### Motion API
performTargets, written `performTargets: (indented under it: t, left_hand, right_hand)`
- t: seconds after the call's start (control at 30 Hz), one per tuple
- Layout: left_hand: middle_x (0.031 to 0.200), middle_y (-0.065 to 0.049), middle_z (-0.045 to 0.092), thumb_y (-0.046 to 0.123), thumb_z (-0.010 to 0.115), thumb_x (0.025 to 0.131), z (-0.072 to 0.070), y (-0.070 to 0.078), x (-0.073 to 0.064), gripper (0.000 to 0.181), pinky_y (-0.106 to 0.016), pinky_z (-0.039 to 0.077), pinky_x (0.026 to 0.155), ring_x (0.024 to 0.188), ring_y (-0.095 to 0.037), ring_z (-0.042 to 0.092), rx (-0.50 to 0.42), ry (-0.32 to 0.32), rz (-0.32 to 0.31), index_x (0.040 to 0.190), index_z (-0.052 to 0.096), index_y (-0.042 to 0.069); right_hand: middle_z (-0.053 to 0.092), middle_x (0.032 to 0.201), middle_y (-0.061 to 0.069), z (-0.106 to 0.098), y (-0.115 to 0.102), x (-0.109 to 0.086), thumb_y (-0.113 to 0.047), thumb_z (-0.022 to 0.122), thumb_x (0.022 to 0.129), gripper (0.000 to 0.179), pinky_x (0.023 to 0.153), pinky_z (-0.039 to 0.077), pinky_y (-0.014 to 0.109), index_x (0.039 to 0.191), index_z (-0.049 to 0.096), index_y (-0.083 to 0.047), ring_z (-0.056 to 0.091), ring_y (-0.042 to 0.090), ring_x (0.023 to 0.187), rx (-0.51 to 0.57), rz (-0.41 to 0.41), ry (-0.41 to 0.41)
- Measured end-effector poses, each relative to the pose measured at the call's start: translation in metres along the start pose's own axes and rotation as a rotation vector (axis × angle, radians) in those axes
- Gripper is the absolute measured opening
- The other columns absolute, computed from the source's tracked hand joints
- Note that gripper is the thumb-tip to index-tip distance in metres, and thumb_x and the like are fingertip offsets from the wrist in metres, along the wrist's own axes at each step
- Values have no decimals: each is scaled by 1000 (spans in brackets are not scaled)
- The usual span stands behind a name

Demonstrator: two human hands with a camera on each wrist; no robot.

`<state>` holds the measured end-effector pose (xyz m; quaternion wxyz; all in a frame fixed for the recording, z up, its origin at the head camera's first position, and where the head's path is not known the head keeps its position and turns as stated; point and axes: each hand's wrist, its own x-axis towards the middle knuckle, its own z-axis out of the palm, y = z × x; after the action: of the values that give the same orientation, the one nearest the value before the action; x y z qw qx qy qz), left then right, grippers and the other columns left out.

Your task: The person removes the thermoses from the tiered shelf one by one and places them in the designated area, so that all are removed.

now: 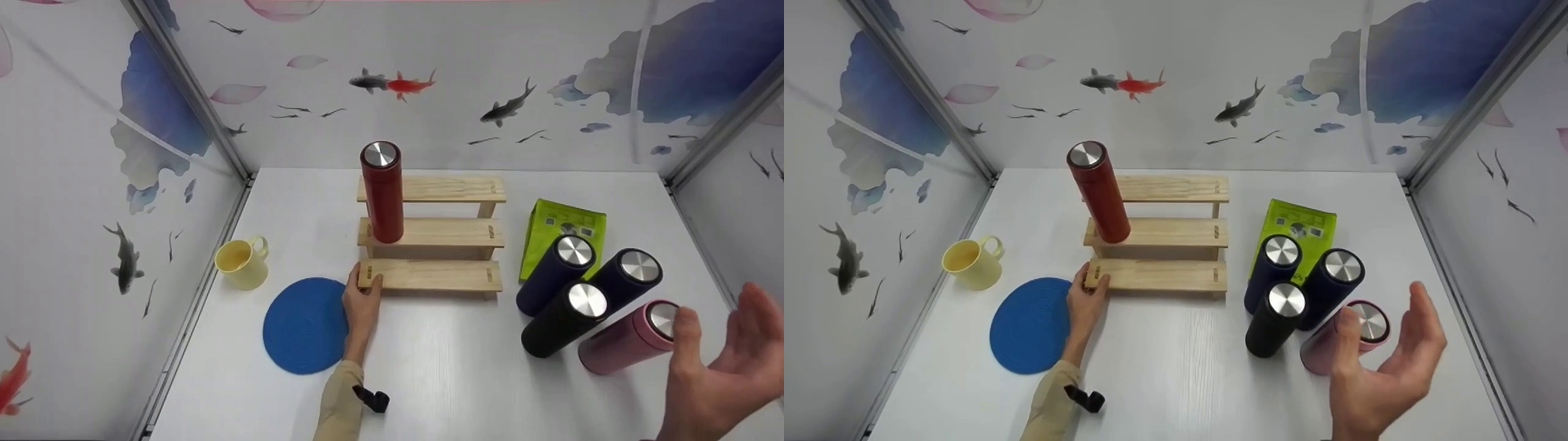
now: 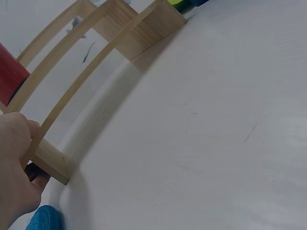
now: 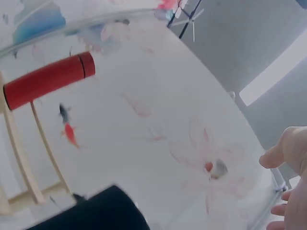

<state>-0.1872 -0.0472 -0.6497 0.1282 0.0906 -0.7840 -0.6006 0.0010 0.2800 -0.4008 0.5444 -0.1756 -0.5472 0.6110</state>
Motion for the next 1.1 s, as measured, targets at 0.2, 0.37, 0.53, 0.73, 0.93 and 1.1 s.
performTargets:
  t: [0.2, 0.37, 0.53, 0.73, 0.93, 1.1]
  left_hand:
    - [147, -22, 54, 18, 74, 94, 0, -1, 1, 60, -49, 49, 106, 136, -35, 53, 12, 2, 8, 145, 51, -1]
    - [147, -22, 54, 20, 74, 94, -1, 1, 1, 61, -48, 50, 105, 135, -34, 54, 23, 10, 6, 146, 51, 0]
    - [147, -22, 54, 22, 74, 94, -2, 1, 0, 61, -49, 49, 106, 135, -35, 54, 30, 2, 15, 146, 50, -1]
    - [145, -24, 55, 20, 74, 93, -2, -4, -2, 61, -50, 48, 107, 135, -36, 54, 30, 14, 33, 144, 51, -3]
    - [142, -26, 57, 17, 74, 92, -2, -3, -1, 59, -51, 51, 102, 131, -38, 56, 18, 38, 86, 142, 52, -6]
    - [144, -25, 57, 15, 75, 92, -1, -1, 1, 58, -50, 53, 99, 132, -37, 56, 29, 29, 52, 142, 53, -4]
  right_hand:
    - [60, 135, 18, 36, 4, -14, 21, 67, 76, 58, 117, 39, 34, 131, 57, 11, 53, 31, 132, 60, -97, -238]
    - [56, 140, 13, 73, 11, -31, 22, 67, 77, 65, 117, 39, 33, 138, 50, 11, 52, 26, 136, 4, -153, -537]
    - [50, 149, 18, 113, 22, -45, 13, 75, 80, 73, 119, 36, 33, 146, 44, 8, 46, 26, 142, -60, -164, -756]
    - [44, 156, 17, 153, 38, -54, -4, 81, 84, 82, 119, 35, 41, 152, 36, 5, 42, 28, 145, -110, -50, -888]
    - [44, 156, 18, 188, 52, -60, -15, 84, 84, 87, 118, 37, 48, 153, 34, 4, 43, 33, 144, -144, -26, -943]
    - [43, 157, 20, 213, 65, -65, -20, 85, 82, 92, 118, 38, 46, 154, 32, 3, 42, 33, 145, -168, 20, -980]
